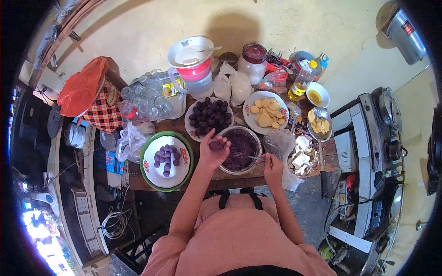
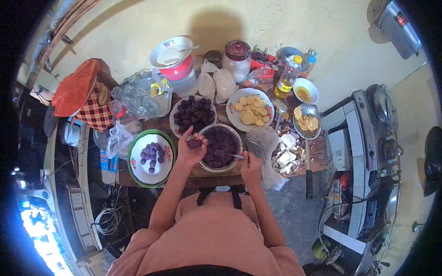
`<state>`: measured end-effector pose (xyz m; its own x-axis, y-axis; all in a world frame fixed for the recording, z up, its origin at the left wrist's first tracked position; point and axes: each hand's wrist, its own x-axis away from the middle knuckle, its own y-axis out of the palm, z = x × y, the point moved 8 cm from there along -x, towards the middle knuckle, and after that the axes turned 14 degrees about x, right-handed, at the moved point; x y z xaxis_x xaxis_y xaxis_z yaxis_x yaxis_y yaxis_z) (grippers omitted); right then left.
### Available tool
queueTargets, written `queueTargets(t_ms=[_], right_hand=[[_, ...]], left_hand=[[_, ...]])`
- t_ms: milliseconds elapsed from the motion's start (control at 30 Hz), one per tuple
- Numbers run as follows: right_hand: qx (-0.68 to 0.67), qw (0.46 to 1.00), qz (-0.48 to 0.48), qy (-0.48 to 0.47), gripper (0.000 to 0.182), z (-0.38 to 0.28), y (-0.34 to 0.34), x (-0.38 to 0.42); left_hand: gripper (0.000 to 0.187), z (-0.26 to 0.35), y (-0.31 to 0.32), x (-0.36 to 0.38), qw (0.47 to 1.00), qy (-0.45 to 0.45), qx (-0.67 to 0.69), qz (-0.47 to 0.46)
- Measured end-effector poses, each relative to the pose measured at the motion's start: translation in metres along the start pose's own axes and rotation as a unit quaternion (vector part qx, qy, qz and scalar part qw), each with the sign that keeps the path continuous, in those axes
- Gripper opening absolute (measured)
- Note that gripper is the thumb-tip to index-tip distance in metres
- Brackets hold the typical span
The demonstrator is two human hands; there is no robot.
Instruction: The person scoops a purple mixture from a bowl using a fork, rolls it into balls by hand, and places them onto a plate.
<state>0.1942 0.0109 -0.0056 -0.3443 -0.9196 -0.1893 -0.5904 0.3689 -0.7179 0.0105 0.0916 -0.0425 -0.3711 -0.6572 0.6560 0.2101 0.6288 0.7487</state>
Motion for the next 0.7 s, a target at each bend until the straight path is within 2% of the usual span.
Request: queueTargets(t_ms=[100, 200, 267, 300, 367, 400, 467, 500, 567, 600, 700], right_hand=[[0.042, 0.999, 0.011, -0.004, 0.027, 0.003, 0.004, 0.008], [0.019, 0.999, 0.036, -0.001, 0.024, 0.011, 0.012, 0.018], [0.018, 0.997, 0.071, -0.012, 0.023, 0.018, 0.016, 0.026], [0.013, 0.998, 0.055, 0.007, 0.022, 0.021, 0.016, 0.027], [0.002, 0.999, 0.021, 0.044, 0.021, 0.023, 0.014, 0.028], [0.009, 0.998, 0.006, 0.062, 0.022, 0.025, 0.014, 0.028], [0.023, 0.995, -0.024, 0.098, 0.028, 0.031, 0.015, 0.027], [0.062, 0.996, 0.017, 0.068, 0.032, 0.027, 0.007, 0.025], [0.139, 0.986, 0.097, 0.011, 0.042, 0.015, -0.007, 0.025], [0.102, 0.99, 0.096, 0.003, 0.043, 0.004, -0.013, 0.021], [0.017, 0.996, 0.079, -0.046, 0.046, -0.043, -0.024, 0.001]], left_hand=[[0.041, 0.008, -0.02, -0.026, 0.995, -0.066, -0.001, -0.077], [0.043, -0.002, -0.008, -0.026, 0.924, -0.193, -0.013, -0.331], [0.043, -0.008, -0.008, -0.024, 0.892, -0.249, 0.006, -0.378], [0.043, -0.012, -0.006, -0.02, 0.874, -0.276, 0.016, -0.4], [0.036, -0.022, 0.013, 0.003, 0.962, -0.137, -0.045, -0.232], [0.036, -0.022, 0.015, 0.012, 0.985, -0.063, -0.074, -0.142], [0.032, -0.025, 0.01, 0.006, 0.99, -0.049, -0.035, -0.125], [0.04, -0.026, 0.006, 0.001, 0.992, -0.043, -0.015, -0.116], [0.048, -0.026, -0.003, -0.014, 0.985, -0.027, -0.036, -0.169], [0.055, -0.028, -0.004, -0.018, 0.979, -0.018, -0.045, -0.196], [0.058, -0.04, 0.0, -0.011, 0.975, 0.01, -0.102, -0.199]])
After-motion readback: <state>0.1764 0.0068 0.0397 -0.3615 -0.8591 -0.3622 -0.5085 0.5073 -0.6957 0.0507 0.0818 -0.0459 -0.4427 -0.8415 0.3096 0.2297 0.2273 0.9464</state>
